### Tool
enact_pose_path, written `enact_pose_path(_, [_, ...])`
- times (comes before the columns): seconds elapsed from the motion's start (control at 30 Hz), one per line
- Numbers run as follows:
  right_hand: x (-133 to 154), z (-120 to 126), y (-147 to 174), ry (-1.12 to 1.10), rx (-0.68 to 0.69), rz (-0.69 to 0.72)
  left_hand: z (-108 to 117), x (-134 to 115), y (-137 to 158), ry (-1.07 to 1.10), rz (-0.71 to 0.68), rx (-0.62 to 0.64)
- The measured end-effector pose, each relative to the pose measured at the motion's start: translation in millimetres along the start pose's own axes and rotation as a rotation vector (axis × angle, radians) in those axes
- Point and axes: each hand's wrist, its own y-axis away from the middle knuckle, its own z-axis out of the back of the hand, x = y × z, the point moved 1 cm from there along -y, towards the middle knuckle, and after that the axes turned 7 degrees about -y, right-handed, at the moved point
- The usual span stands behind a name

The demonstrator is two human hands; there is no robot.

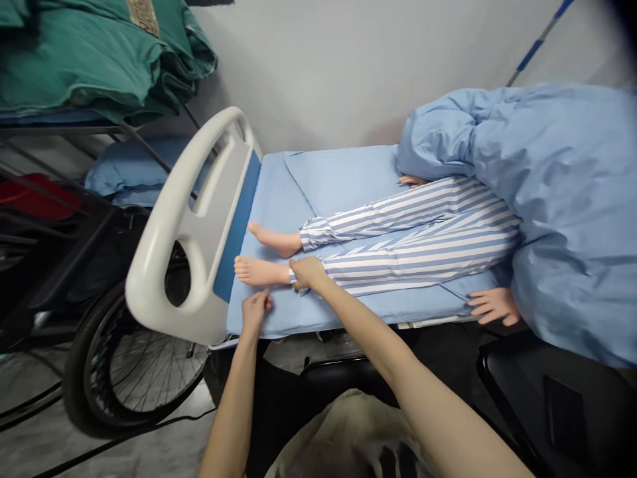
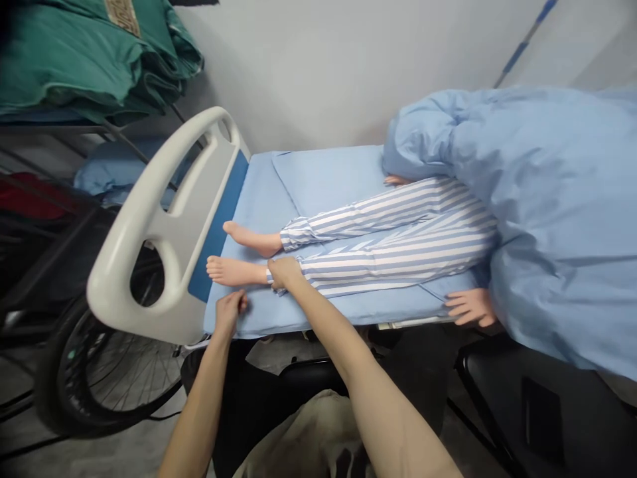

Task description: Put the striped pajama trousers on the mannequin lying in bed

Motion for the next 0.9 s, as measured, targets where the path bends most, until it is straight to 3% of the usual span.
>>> enact_pose_path(0.17, [-1,10,0,-0.005,0.047,0.046,-32,-1,2,-0.206,-0.098,0.275])
enact_pose_path(0.3, [-3,11,1,-0.033,0.062,0.065,-47,7,-7,-0.220,-0.042,0.317])
enact_pose_path(0.47, [-7,4,-3,-0.043,0.068,0.045,-43,5,-4,-0.163,-0.085,0.417])
enact_pose_path(0.8, [-6,7,-6,0.080,0.179,0.010,-43,21,1,-0.078,-0.185,0.372])
enact_pose_path(0.9, [3,13,-2,0.090,0.195,-0.009,-41,28,-2,-0.008,-0.120,0.237])
